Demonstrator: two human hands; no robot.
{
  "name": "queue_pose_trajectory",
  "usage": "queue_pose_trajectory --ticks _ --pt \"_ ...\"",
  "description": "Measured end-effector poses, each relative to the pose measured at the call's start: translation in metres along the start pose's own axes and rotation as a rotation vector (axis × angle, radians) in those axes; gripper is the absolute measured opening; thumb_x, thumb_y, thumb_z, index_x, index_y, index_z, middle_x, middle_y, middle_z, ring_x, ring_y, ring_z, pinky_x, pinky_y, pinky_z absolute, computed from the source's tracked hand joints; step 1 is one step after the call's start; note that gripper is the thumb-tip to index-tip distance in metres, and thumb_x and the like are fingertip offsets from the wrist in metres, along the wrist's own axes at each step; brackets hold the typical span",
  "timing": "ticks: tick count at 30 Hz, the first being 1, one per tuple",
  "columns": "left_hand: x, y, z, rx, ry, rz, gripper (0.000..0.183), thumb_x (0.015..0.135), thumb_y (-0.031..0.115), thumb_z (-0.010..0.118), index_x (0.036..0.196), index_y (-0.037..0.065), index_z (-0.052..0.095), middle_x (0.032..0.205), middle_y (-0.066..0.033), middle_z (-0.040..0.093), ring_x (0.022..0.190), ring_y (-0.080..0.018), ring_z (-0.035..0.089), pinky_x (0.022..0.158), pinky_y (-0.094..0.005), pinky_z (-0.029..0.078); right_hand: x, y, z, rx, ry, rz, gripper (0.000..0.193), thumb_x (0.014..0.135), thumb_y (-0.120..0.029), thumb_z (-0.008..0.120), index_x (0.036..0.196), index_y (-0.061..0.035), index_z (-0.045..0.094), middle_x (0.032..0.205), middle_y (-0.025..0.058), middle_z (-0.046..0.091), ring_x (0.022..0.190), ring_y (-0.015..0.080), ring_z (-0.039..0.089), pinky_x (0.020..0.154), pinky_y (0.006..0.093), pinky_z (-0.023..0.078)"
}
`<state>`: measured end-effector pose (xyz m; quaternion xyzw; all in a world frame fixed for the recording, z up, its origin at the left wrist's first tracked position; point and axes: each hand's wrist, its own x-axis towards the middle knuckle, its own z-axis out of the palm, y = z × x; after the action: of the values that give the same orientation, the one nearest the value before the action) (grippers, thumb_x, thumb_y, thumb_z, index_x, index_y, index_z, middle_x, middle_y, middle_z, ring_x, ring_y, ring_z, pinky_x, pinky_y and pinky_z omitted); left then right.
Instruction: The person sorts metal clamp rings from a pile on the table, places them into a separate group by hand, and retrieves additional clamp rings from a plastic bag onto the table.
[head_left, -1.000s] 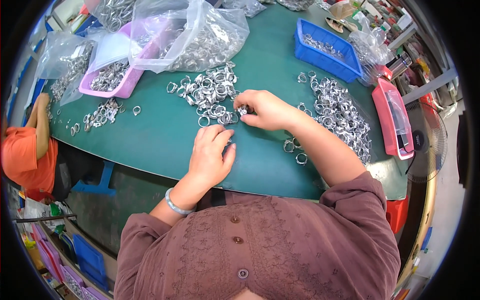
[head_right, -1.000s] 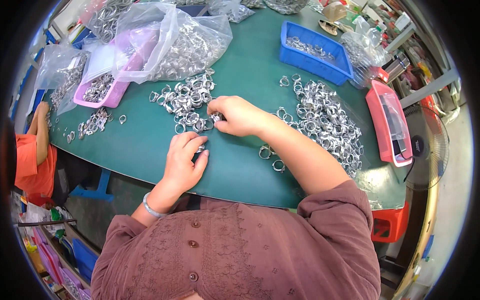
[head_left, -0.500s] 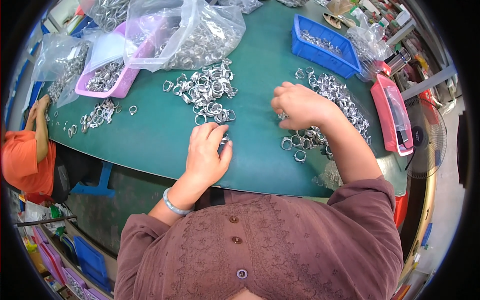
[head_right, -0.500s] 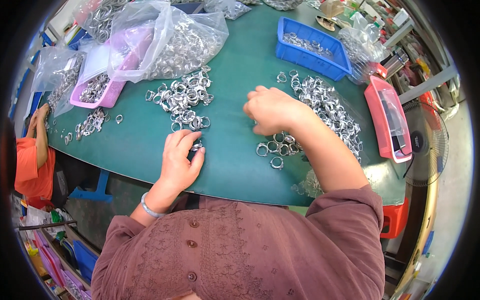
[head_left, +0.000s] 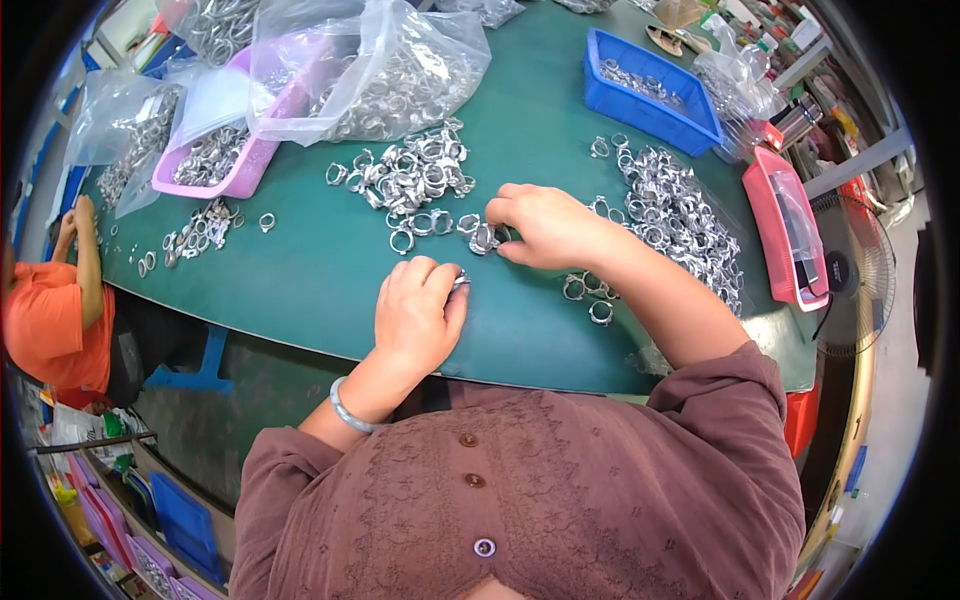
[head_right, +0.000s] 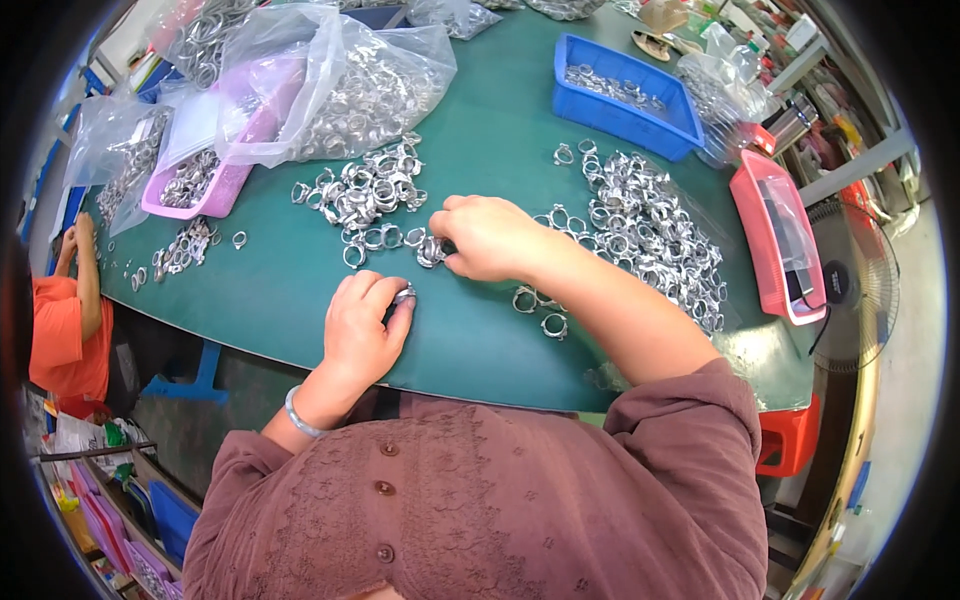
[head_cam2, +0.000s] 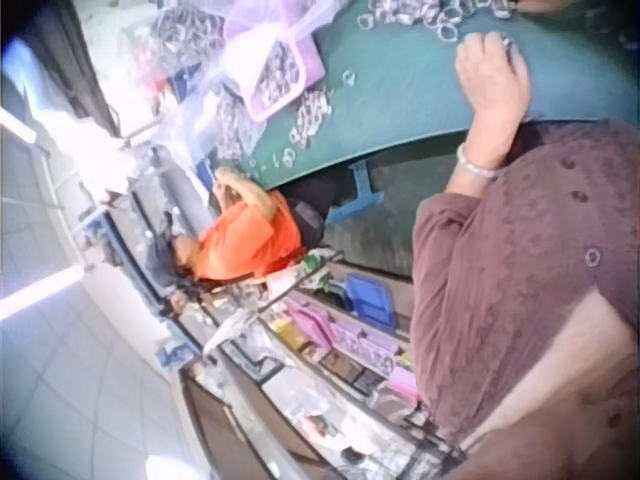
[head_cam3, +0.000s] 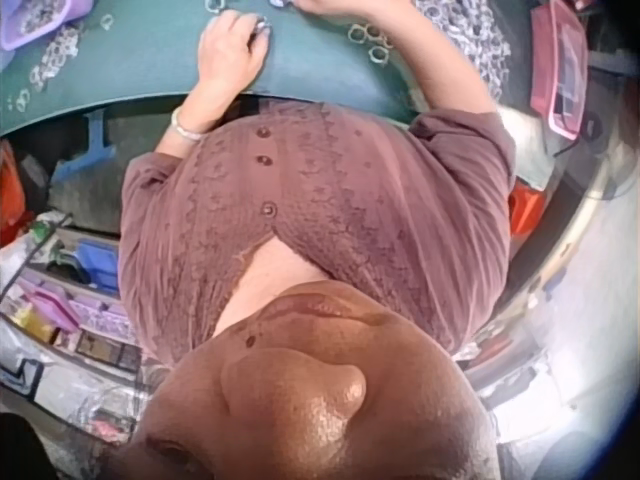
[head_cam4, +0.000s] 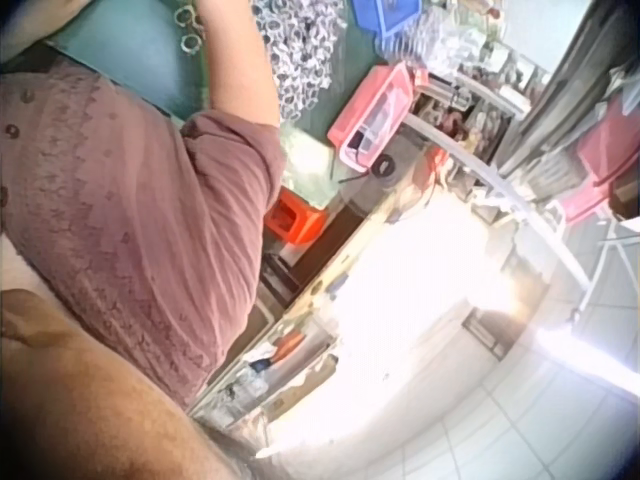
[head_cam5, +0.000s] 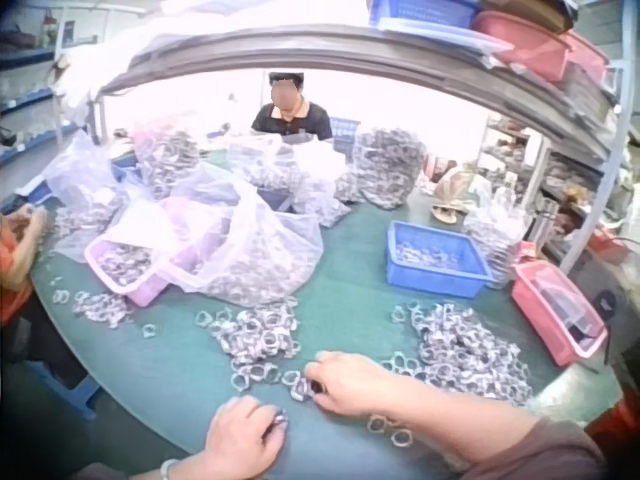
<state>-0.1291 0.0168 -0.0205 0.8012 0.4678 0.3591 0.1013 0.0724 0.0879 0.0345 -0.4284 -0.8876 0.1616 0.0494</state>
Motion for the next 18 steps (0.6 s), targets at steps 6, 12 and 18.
queue_pose_trajectory --ticks 6,12,18 --pt "0.003 0.014 0.006 -0.036 -0.072 0.057 0.017 0.075 0.007 0.068 0.091 0.005 0.063 0.082 -0.0082 0.054 0.077 -0.0286 0.054 0.069 -0.0392 0.045 -0.009 0.010 0.003 0.137 -0.001 -0.009 0.029 0.071 -0.008 0.064 0.096 -0.0018 0.053 0.090 0.0146 0.057 0.087 0.0343 0.059 0.075 0.0423 0.047" --pt "0.004 0.021 0.006 -0.087 -0.141 0.111 0.020 0.075 0.005 0.068 0.095 0.004 0.065 0.082 -0.0090 0.055 0.076 -0.0288 0.054 0.068 -0.0387 0.045 -0.012 0.010 0.010 0.217 0.190 -0.017 0.031 0.070 -0.004 0.062 0.098 -0.0014 0.049 0.085 0.0155 0.056 0.082 0.0344 0.059 0.073 0.0418 0.047" --pt "0.004 0.027 0.009 -0.157 -0.152 0.115 0.025 0.075 0.004 0.067 0.100 0.002 0.064 0.086 -0.0103 0.057 0.079 -0.0295 0.055 0.070 -0.0390 0.046 -0.035 0.011 -0.009 0.105 -0.037 0.023 0.026 0.071 -0.006 0.063 0.094 -0.0004 0.054 0.092 0.0170 0.060 0.089 0.0371 0.060 0.076 0.0441 0.048"
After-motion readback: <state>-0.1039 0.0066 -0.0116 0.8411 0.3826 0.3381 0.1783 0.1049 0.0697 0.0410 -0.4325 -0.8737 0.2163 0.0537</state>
